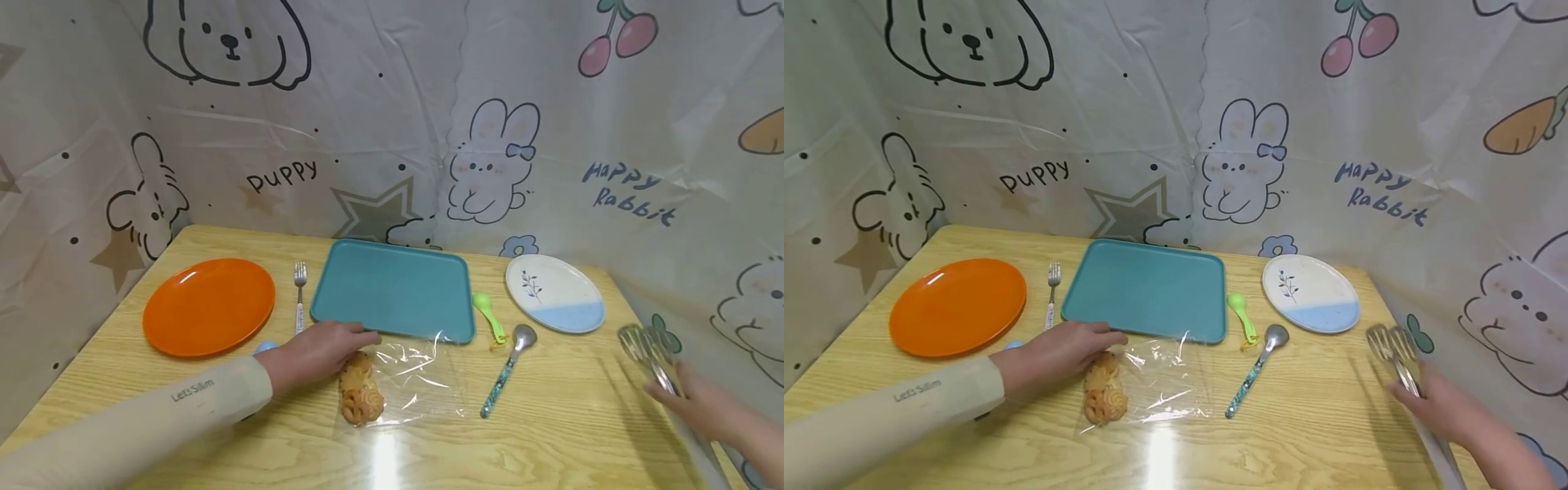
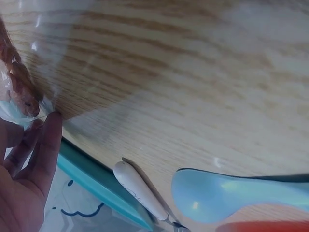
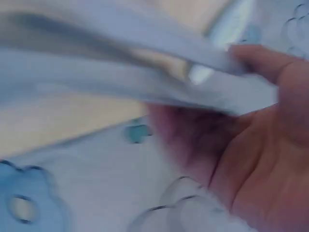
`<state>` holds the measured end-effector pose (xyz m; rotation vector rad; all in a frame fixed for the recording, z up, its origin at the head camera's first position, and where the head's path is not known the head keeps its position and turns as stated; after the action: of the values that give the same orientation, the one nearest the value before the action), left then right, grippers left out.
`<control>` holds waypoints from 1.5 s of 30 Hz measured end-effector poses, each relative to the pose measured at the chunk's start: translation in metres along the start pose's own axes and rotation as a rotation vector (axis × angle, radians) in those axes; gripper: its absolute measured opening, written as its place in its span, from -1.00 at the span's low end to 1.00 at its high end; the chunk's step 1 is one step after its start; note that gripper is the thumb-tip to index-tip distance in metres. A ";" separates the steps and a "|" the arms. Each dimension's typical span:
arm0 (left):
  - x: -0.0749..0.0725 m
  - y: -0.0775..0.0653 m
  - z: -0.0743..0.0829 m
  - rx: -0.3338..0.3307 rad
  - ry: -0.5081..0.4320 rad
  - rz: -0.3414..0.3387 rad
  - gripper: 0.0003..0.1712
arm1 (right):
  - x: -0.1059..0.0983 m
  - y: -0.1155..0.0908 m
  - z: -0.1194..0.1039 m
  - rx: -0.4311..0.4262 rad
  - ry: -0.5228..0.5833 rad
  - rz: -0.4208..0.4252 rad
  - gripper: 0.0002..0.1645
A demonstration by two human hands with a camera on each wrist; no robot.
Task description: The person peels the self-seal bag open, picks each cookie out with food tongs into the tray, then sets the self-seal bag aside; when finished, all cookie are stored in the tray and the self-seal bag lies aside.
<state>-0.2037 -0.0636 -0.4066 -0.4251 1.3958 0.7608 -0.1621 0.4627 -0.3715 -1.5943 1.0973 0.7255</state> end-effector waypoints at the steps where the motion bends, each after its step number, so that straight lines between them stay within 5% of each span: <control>1: -0.001 -0.001 0.000 0.001 0.001 -0.002 -0.66 | -0.005 -0.001 -0.018 -0.056 0.001 0.034 0.06; 7: -0.001 -0.002 -0.001 -0.001 0.010 0.000 -0.68 | -0.009 0.002 -0.111 -0.448 -0.046 0.249 -0.22; 11: 0.001 -0.001 0.001 0.014 -0.006 -0.005 -0.68 | 0.009 0.004 -0.140 -0.668 -0.099 0.184 -0.49; 17: 0.004 0.000 0.004 0.016 -0.011 -0.030 -0.69 | 0.027 0.006 -0.147 -0.589 -0.246 0.098 -0.45; 23: 0.004 0.000 0.003 0.021 -0.001 -0.030 -0.70 | 0.041 0.013 -0.153 -0.712 -0.206 -0.038 -0.71; 32: 0.002 -0.001 0.002 0.021 0.024 -0.026 -0.64 | 0.048 0.020 -0.166 -0.701 -0.272 0.005 -0.47; 45: -0.002 -0.001 0.001 0.018 0.048 -0.018 -0.65 | 0.041 0.028 -0.150 -0.604 -0.141 -0.114 -0.38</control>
<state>-0.2025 -0.0641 -0.4048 -0.4440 1.4407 0.7269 -0.1816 0.3057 -0.3743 -2.0493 0.7069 1.1446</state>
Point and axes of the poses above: each hand's wrist, its own y-axis towards the middle knuckle, its own x-axis out of the palm, z = x × y, the point moved 5 cm from there along y, towards the middle knuckle, and after that the axes turned 4 degrees about -x, right-handed, at the moved point
